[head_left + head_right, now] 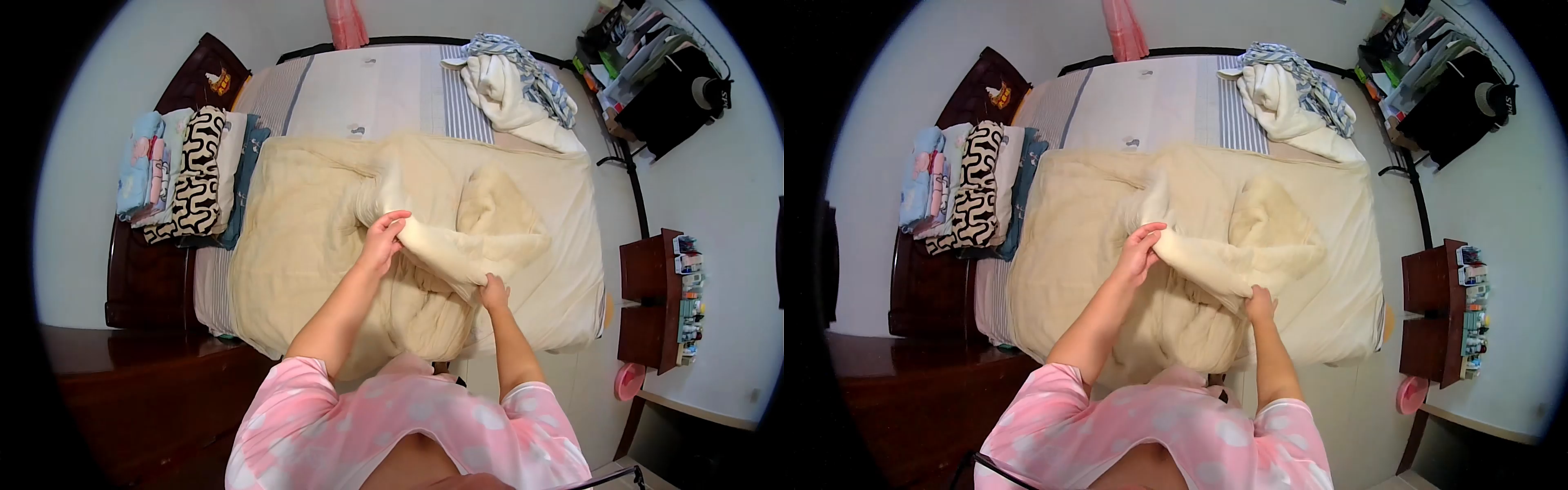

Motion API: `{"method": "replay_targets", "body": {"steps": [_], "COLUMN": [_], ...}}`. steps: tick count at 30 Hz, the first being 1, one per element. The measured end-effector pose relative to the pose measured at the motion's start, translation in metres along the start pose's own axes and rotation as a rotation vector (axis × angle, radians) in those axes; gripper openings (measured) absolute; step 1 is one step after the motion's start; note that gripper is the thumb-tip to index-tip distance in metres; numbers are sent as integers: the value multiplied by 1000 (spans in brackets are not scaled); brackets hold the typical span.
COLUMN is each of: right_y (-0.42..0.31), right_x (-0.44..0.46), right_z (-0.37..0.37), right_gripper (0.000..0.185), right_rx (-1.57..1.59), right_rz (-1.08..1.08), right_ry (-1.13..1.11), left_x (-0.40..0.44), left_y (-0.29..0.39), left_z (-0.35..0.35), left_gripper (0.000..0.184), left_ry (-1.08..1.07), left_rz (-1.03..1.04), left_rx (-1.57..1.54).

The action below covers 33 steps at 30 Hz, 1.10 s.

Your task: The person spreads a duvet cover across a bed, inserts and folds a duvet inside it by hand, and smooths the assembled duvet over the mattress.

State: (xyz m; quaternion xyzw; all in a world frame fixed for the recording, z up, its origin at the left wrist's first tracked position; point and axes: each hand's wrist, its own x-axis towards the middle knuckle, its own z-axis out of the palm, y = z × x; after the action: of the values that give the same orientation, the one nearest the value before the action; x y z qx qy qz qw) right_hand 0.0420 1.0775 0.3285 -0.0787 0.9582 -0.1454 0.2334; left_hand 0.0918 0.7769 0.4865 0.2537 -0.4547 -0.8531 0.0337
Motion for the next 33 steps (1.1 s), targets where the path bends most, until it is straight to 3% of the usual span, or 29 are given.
{"method": "replay_targets", "body": {"steps": [3, 7, 11, 13, 16, 17, 20, 24, 28, 31, 33], "right_y": [26, 78, 76, 75, 76, 78, 130, 104, 37, -24, -54], "right_x": [6, 0, -30, -28, -7, 2, 64, 134, 208, 254, 292], "right_z": [5, -49, -173, -217, -244, -250, -202, -142, -77, -44, -24], "right_gripper": [33, 35, 34, 34, 34, 34, 30, 30, 27, 20, 18], "right_rx": [335, 300, 184, 87, -106, -158, -350, -265, 32, 156, 172], "right_rz": [125, 98, 117, 170, 325, 385, 334, 197, -114, -227, -319], "right_ry": [34, 199, 342, 442, 534, 536, 566, 473, 333, 254, 239], "left_x": [25, 69, 107, 149, 149, 156, 183, 221, 215, 233, 244], "left_y": [-7, -35, -56, -82, -57, -62, -102, -176, -154, -140, -112], "left_z": [-11, -1, 56, 74, 98, 94, 62, -61, -135, -165, -166], "left_gripper": [23, 32, 40, 49, 63, 66, 74, 78, 74, 72, 72], "left_ry": [39, 95, 28, -119, -437, -410, -332, -116, 85, 294, 367], "left_rz": [1, -2, 89, 229, 165, 125, 6, 191, -37, -159, -118], "left_rx": [36, 75, 240, 297, 532, 531, 618, 1079, 1429, 1571, 1692]}}
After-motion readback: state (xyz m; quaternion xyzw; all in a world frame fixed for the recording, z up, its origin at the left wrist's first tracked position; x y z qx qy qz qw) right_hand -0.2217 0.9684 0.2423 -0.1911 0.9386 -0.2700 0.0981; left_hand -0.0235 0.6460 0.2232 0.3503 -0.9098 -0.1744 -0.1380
